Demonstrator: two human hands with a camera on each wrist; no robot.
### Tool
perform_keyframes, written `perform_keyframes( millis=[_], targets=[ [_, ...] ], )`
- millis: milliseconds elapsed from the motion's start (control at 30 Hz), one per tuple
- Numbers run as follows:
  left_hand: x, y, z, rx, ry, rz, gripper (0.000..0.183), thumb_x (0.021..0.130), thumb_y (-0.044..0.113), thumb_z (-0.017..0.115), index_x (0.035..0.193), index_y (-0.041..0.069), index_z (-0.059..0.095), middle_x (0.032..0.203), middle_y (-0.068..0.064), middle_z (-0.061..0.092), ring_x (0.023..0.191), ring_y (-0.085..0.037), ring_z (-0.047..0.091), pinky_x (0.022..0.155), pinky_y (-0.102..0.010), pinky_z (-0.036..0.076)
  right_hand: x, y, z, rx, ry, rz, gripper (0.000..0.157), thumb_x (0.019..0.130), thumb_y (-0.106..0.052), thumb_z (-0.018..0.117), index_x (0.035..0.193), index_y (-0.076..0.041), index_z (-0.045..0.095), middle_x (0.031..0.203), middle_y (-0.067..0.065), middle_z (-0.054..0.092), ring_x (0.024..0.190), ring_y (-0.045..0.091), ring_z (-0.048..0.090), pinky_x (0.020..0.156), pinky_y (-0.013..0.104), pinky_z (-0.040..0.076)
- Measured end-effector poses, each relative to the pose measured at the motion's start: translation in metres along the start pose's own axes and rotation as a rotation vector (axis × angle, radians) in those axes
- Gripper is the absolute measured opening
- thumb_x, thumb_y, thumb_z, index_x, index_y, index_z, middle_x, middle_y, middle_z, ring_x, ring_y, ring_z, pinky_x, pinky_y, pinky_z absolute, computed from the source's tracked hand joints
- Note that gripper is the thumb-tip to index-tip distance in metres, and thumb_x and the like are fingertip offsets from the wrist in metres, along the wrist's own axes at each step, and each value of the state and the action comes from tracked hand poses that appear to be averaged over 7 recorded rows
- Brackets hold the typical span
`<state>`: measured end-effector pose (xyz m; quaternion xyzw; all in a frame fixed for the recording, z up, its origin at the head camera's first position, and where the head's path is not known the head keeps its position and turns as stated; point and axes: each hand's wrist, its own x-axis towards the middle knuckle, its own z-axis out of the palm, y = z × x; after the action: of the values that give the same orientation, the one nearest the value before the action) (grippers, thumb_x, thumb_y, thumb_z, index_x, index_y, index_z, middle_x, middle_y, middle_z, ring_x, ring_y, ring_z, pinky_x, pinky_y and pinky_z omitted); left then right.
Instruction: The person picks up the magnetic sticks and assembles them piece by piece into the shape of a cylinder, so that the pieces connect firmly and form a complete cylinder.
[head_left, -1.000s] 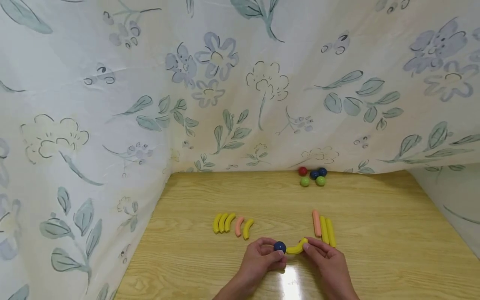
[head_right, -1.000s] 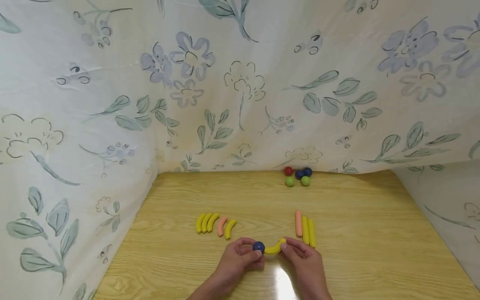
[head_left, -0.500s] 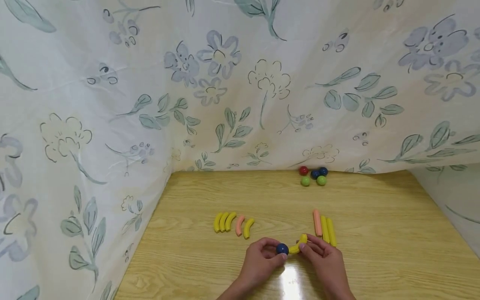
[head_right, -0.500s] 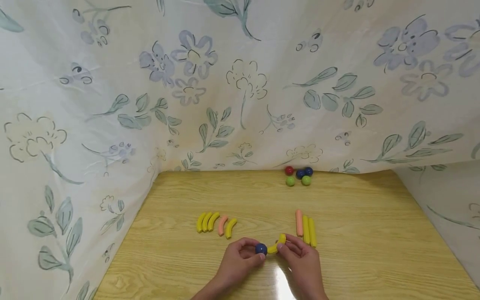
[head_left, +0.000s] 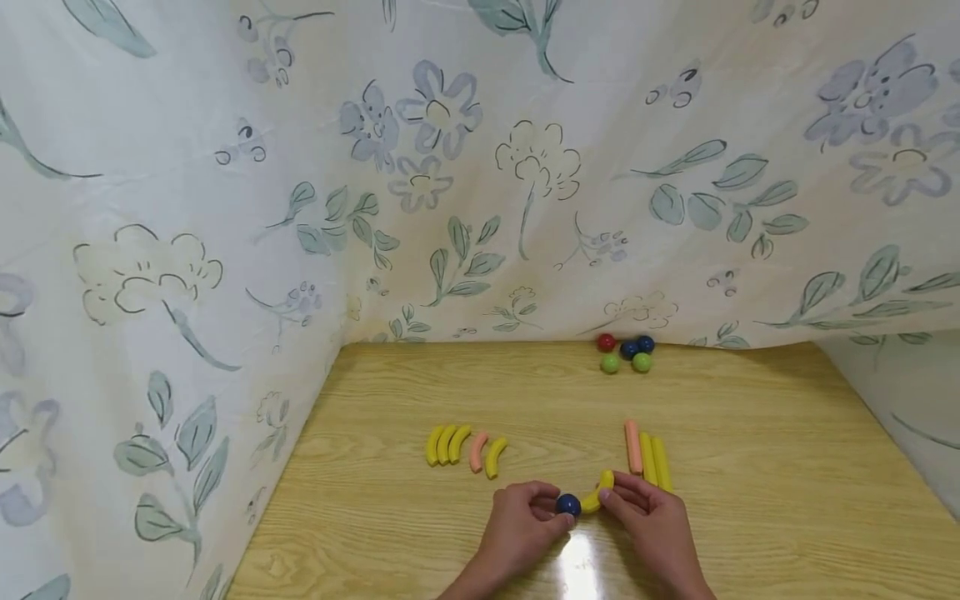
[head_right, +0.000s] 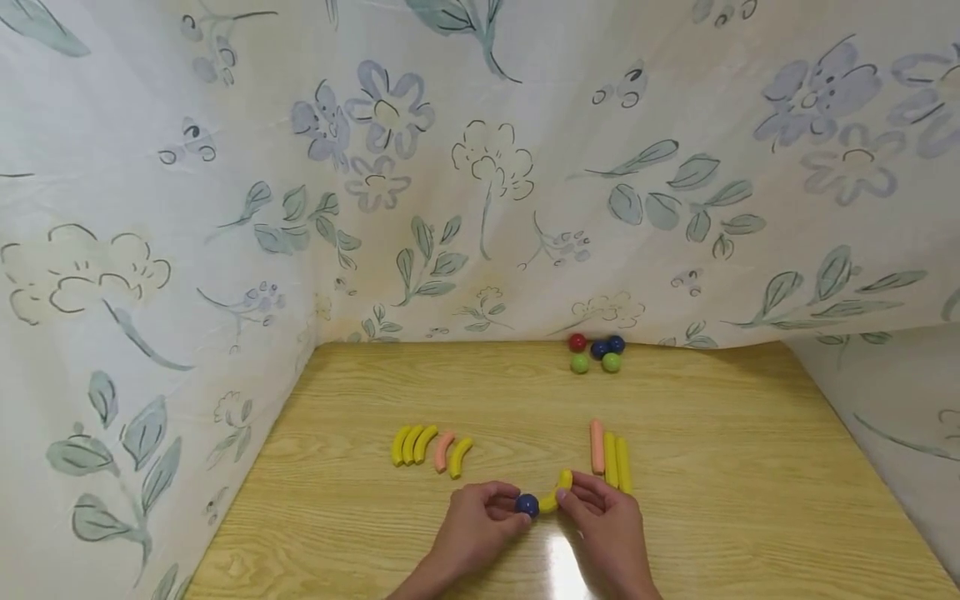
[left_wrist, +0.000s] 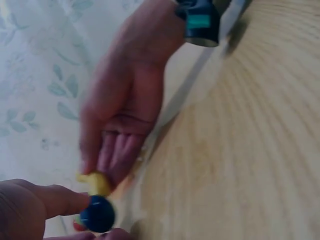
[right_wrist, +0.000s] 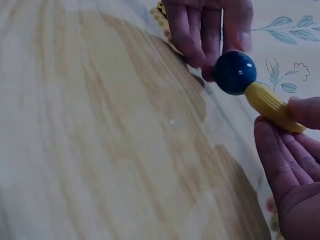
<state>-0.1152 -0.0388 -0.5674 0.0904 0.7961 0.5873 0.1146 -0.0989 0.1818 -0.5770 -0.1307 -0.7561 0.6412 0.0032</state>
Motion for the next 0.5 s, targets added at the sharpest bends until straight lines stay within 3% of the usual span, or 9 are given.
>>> perform_keyframes(
  millis=[167,333,500],
  targets=[
    [-0.003,0.002,-0.017,-0.027,-0.02,-0.014,0.037,0.09,0.015,0.088,0.123,0.001,0.078,0.107,-0.005,0.083,0.093,-0.014,0.08,0.081,-0.025,0.064,0.002,0.0,-0.001,-0.075,-0.008,0.01,0.046,0.1,-0.021,0.083,0.138,0.003,0.072,0.118,0.014,0.082,0.096,0.001,0.075,0.081,0.018,0.06],
    [-0.007,0.002,-0.045,-0.254,-0.108,-0.036,0.038,0.097,0.011,0.081,0.13,-0.006,0.074,0.12,-0.019,0.08,0.104,-0.021,0.08,0.086,-0.025,0.064,0.004,0.0,-0.001,-0.085,-0.014,0.017,0.046,0.099,-0.02,0.084,0.136,0.003,0.072,0.113,0.013,0.083,0.095,0.004,0.076,0.08,0.019,0.06],
    [-0.014,-0.007,-0.086,-0.441,-0.186,-0.099,0.049,0.103,0.011,0.077,0.142,-0.015,0.062,0.135,-0.031,0.072,0.112,-0.023,0.08,0.093,-0.031,0.065,0.009,0.002,-0.002,-0.072,-0.037,0.017,0.047,0.1,-0.019,0.082,0.139,0.004,0.07,0.111,0.011,0.083,0.094,0.005,0.077,0.08,0.02,0.061]
  ],
)
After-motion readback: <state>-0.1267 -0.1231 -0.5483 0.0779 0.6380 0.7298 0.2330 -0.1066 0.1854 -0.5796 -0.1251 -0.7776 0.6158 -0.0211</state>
